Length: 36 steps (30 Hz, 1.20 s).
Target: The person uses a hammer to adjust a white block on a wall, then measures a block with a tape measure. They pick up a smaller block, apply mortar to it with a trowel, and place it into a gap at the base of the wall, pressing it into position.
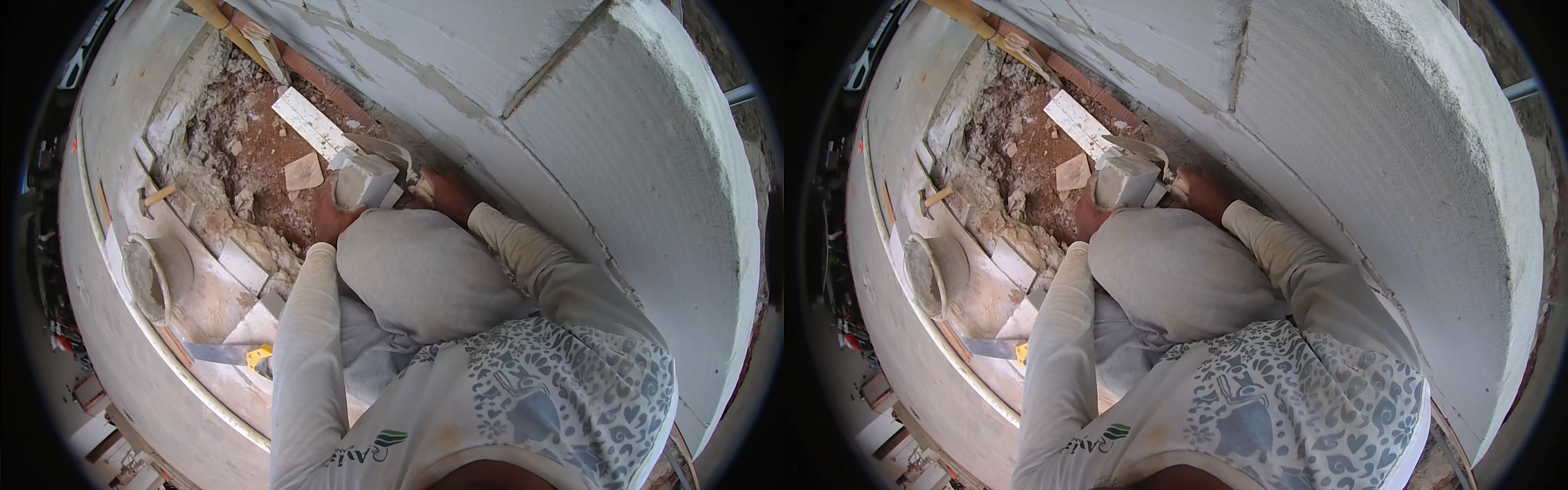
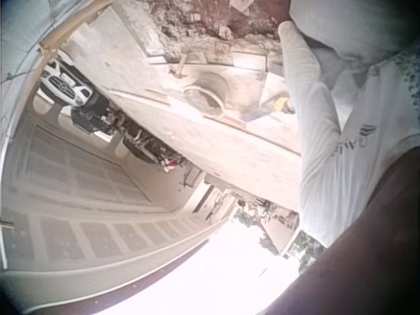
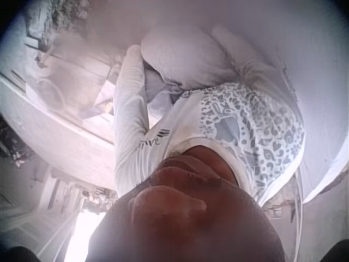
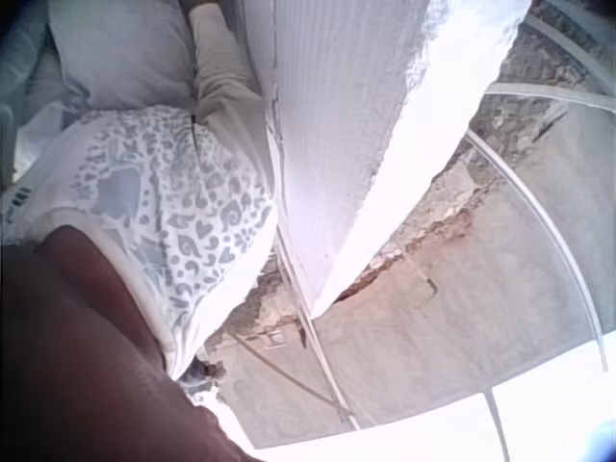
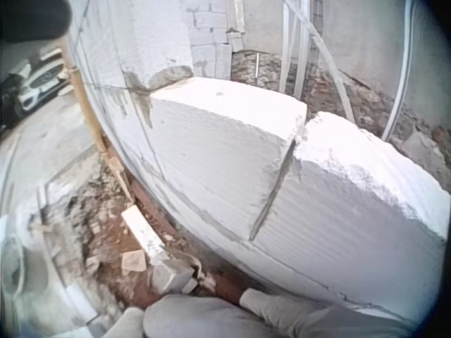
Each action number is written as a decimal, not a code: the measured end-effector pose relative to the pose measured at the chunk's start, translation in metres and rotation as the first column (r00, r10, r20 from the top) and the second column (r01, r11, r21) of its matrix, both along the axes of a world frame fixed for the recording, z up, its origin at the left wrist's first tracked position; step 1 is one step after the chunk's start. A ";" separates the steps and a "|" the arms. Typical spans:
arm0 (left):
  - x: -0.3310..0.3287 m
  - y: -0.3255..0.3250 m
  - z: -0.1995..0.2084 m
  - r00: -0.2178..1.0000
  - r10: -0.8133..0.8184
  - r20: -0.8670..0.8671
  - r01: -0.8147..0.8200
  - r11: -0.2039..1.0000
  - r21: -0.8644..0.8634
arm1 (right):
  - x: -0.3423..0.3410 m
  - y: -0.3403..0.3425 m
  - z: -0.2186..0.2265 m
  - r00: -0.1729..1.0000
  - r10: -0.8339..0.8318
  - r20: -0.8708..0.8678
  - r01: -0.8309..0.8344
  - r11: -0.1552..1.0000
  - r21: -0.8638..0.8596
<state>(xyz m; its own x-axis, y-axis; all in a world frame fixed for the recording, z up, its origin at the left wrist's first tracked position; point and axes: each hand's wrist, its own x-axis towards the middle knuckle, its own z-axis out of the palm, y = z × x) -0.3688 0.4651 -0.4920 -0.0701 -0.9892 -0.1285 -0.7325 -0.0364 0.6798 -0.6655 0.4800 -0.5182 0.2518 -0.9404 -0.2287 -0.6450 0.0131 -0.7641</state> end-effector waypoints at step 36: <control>-0.014 0.002 0.014 0.996 0.011 0.086 -0.012 1.000 0.020 | 0.003 0.004 -0.017 0.995 0.080 -0.068 -0.073 0.993 0.093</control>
